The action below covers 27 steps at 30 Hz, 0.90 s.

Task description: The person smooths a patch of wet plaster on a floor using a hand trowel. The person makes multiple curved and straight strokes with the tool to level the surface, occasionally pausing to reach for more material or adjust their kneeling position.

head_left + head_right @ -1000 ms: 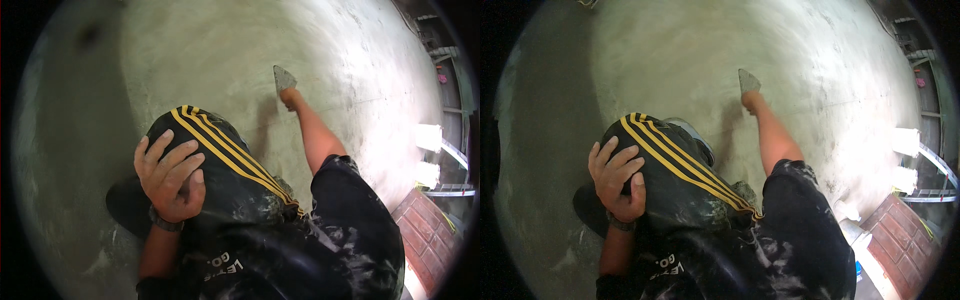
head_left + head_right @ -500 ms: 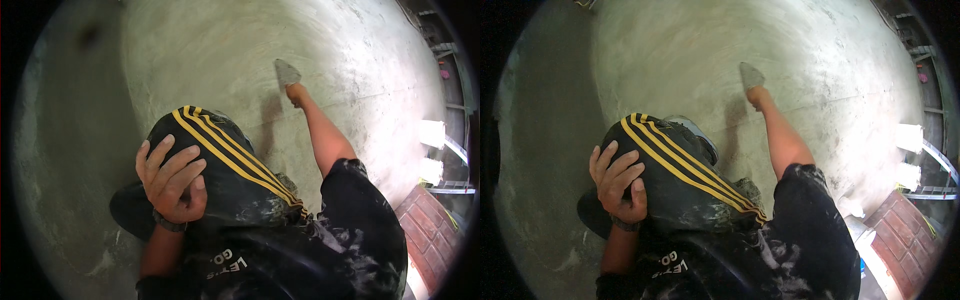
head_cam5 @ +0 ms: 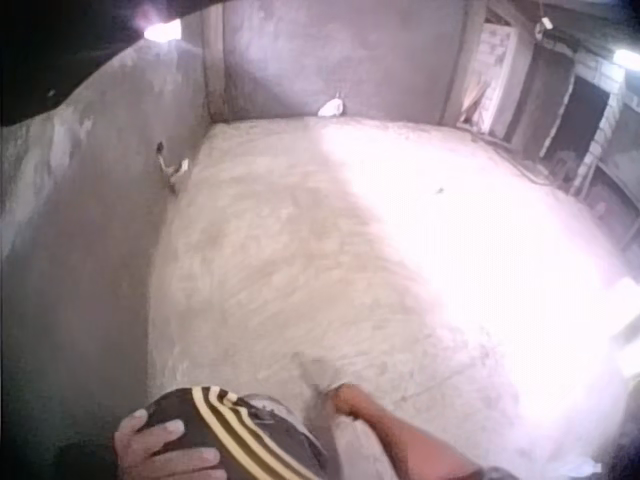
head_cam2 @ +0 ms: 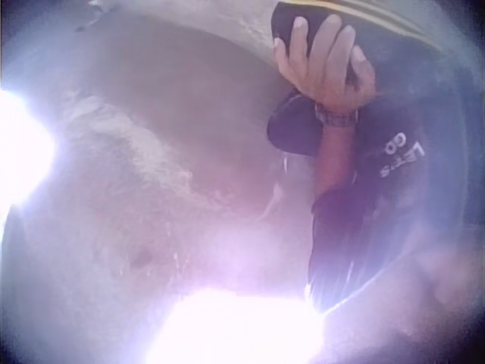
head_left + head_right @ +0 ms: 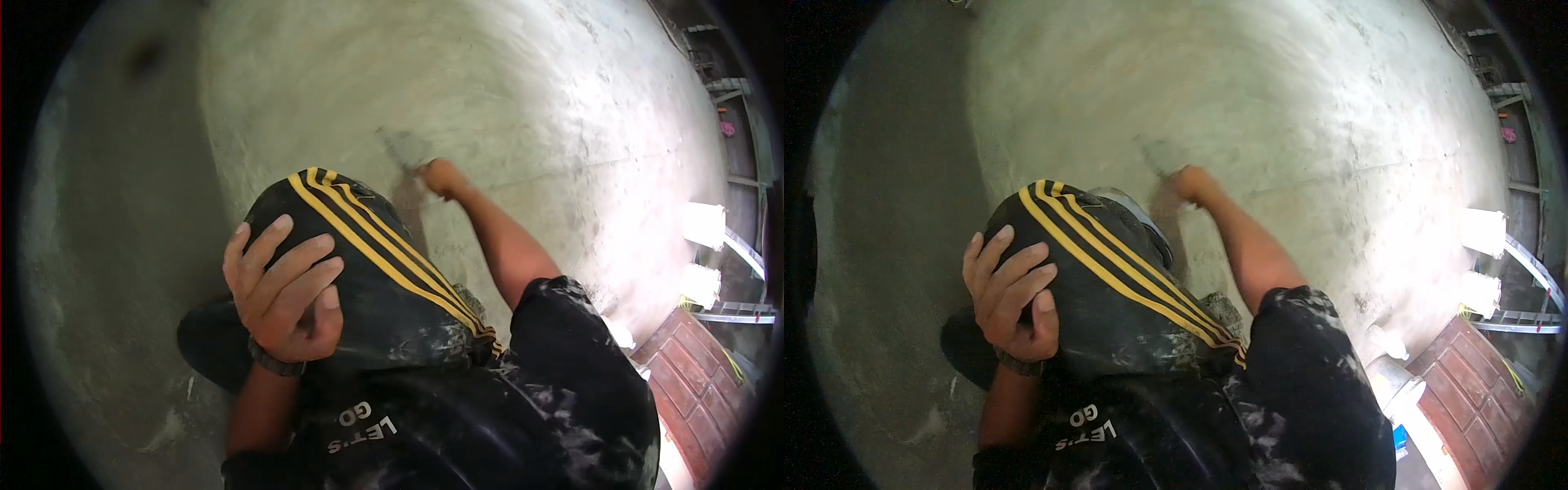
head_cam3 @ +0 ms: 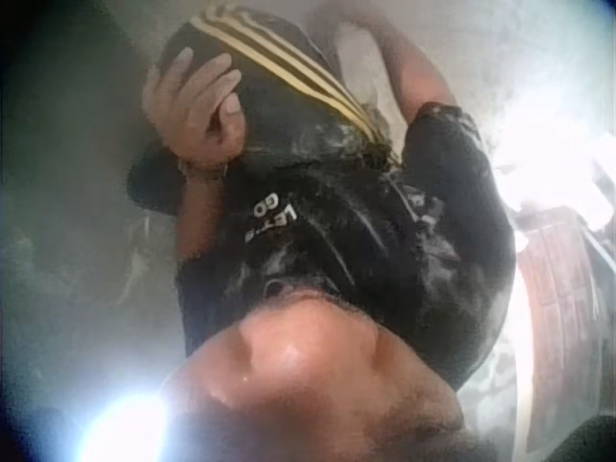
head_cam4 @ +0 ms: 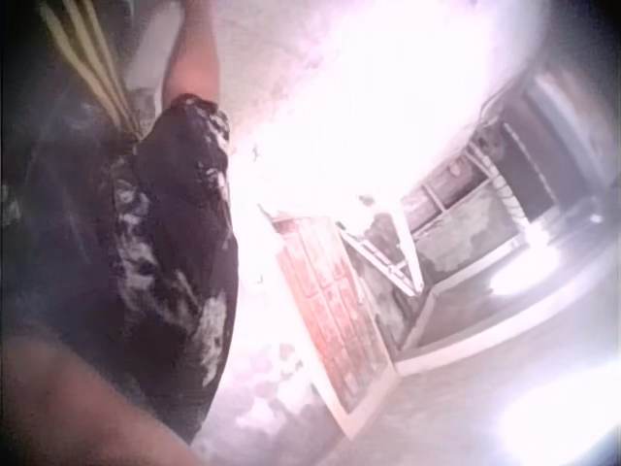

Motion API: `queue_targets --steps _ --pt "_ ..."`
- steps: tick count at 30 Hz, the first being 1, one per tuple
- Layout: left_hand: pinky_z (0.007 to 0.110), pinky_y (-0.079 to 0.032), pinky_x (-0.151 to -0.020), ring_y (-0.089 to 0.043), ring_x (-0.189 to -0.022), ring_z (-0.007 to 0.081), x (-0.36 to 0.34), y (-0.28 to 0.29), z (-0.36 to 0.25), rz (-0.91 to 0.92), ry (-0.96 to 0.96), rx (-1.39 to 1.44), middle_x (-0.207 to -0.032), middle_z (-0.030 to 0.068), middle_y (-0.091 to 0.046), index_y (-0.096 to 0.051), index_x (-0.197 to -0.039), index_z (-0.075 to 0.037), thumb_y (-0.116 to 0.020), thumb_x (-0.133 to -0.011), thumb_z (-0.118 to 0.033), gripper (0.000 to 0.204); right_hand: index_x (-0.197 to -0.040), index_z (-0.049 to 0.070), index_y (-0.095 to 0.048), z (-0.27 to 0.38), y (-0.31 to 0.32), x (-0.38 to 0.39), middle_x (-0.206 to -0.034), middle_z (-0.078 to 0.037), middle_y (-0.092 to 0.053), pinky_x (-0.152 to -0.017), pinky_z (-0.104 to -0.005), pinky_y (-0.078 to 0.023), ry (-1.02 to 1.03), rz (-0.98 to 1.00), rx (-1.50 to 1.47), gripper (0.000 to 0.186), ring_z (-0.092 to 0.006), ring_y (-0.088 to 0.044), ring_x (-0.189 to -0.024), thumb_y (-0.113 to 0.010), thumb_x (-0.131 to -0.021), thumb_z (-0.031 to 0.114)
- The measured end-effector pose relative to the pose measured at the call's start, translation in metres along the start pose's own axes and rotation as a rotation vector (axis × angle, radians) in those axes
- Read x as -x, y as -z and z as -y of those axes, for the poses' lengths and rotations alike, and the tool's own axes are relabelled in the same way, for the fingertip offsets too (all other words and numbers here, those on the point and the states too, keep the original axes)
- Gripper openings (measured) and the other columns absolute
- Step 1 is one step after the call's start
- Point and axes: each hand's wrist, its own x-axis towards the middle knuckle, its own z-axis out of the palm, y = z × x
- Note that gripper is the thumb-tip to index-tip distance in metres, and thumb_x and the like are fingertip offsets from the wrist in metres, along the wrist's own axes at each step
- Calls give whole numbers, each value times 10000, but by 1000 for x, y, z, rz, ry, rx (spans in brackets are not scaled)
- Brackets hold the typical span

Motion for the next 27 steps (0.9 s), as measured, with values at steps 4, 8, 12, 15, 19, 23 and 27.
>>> queue_targets --steps 4,8,12,15,19,23,27 --pt "585 -279 -1104 -553 -1222 336 15 6 6 20 0 -30 -1098 68 -707 -687 -997 -130 -525 -878 -203 214 -986 -82 -646 -58 82 -15 -937 -233 -683 -626 -444 -592 -288 -394 -317 330 -316 -698 -773 -521 -952 221" --pt "585 -278 -1104 -554 -1221 334 5 4 3 44 -19 4 -1102 68 -706 -684 -1004 -130 -507 -884 -202 226 -917 -77 -652 -146 139 -49 -849 -220 -669 -553 -420 -553 -253 -485 -334 195 -289 -678 -706 -563 -873 90" --pt "516 -292 -1110 -589 -1164 312 0 -1 1 -11 -8 12 -1045 22 -720 -711 -922 -150 -552 -771 -162 219 -827 -16 -641 -133 118 -88 -745 -115 -616 -542 -411 -466 -133 -231 -138 120 -240 -584 -623 -570 -858 76" --pt "547 -294 -1103 -578 -1182 324 1 -8 3 -2 -28 51 -1055 46 -716 -695 -957 -137 -527 -830 -186 218 -870 -11 -691 -80 49 -106 -851 -148 -696 -685 -414 -549 281 -245 898 177 -272 -671 -758 -574 -870 122" --pt "581 -292 -1099 -570 -1197 341 -2 -6 5 33 -42 16 -1069 74 -712 -683 -978 -120 -500 -885 -206 222 -949 -71 -698 72 -24 -37 -941 -213 -710 -664 -398 -594 75 28 349 230 -310 -720 -746 -534 -867 68" --pt "509 -299 -1104 -589 -1167 304 -14 -8 -3 23 -39 44 -1030 18 -724 -709 -901 -132 -553 -780 -165 200 -1081 -34 -682 78 -51 -18 -1105 -239 -673 -879 -471 -529 342 88 436 385 -337 -672 -1025 -499 -933 270" --pt "509 -301 -1102 -589 -1166 295 -4 -4 -2 16 -15 42 -1033 13 -723 -711 -885 -137 -549 -782 -164 193 -1147 12 -664 73 -41 5 -1179 -234 -645 -948 -484 -481 186 -84 269 501 -376 -618 -1116 -483 -942 432"
